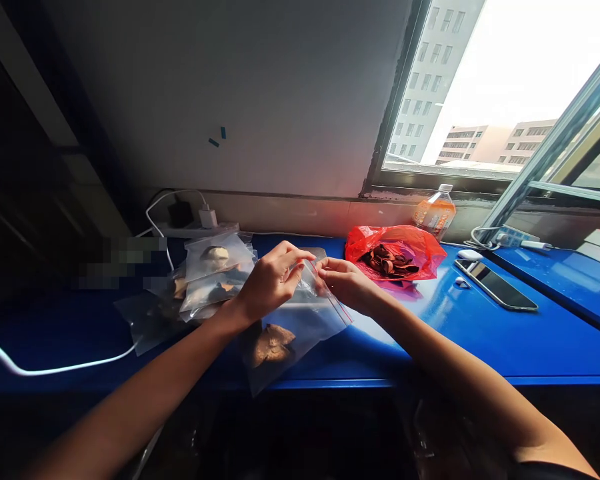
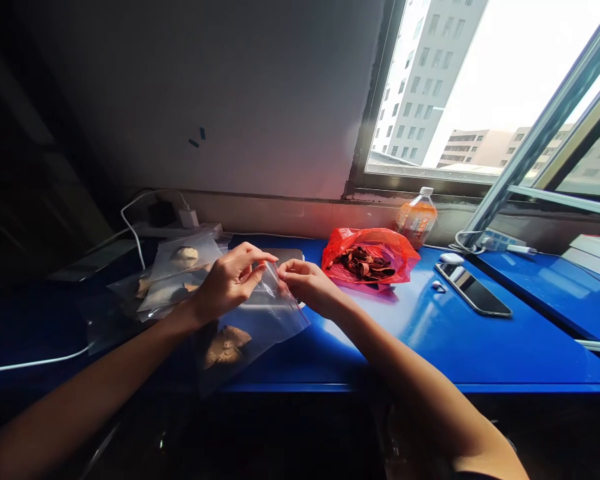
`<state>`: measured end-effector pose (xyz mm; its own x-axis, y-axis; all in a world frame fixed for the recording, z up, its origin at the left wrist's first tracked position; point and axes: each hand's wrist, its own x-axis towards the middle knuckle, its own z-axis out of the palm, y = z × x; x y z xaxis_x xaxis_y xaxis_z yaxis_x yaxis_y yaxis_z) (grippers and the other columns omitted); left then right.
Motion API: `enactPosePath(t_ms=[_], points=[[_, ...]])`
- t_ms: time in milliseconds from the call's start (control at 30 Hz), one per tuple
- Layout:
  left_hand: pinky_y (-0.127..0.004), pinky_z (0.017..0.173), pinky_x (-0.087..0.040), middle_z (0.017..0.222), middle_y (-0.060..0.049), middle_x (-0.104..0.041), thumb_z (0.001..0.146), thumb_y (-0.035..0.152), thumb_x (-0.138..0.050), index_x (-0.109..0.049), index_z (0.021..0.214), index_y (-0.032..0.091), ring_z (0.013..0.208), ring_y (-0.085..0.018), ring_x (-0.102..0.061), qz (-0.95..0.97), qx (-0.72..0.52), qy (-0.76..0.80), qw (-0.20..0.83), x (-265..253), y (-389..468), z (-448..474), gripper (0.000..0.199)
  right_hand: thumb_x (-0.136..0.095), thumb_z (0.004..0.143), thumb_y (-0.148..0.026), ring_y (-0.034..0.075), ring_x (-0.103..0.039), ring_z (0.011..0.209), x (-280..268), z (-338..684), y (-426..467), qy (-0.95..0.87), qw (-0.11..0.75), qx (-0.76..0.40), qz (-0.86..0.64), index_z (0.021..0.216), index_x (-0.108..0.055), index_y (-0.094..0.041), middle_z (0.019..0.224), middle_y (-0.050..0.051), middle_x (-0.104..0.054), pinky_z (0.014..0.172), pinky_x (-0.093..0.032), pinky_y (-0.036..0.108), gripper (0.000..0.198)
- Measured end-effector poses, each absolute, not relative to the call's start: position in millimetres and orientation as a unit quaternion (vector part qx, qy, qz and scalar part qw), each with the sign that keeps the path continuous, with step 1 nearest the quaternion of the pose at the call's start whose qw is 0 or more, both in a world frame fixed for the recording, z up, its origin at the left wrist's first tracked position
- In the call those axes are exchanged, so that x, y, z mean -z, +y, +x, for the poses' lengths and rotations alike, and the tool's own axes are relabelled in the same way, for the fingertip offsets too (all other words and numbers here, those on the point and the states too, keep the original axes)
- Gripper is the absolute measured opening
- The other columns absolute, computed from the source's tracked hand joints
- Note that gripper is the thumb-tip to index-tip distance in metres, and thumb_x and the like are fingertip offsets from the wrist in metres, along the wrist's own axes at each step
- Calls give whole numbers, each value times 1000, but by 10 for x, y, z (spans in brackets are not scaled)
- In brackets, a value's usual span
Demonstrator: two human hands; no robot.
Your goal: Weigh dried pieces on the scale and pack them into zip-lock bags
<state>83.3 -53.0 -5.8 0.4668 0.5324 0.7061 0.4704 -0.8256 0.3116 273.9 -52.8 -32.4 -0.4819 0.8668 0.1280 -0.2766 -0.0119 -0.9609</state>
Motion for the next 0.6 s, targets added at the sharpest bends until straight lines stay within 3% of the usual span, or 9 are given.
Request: enactPosePath(t_ms=[333, 600], points=[[-25, 68, -49, 95, -3, -59, 86, 12, -51, -62, 101, 20, 76, -12, -57, 871, -404, 279, 24, 88, -527, 841, 20, -77, 61, -25, 10, -50, 59, 299, 2732, -588, -514, 467, -672, -259, 90, -49, -24, 70, -5, -56, 55, -35, 23, 40], [-32, 85, -51, 106, -7, -57, 86, 15, -54, -62, 102, 21, 98, -18, -58, 895, -382, 229, -19, 53, -500, 781, 19, -77, 61, -23, 11, -52, 64, 259, 2692, -627, -554, 487, -618, -271, 88, -44, -24, 74, -4, -58, 59, -37, 24, 43]])
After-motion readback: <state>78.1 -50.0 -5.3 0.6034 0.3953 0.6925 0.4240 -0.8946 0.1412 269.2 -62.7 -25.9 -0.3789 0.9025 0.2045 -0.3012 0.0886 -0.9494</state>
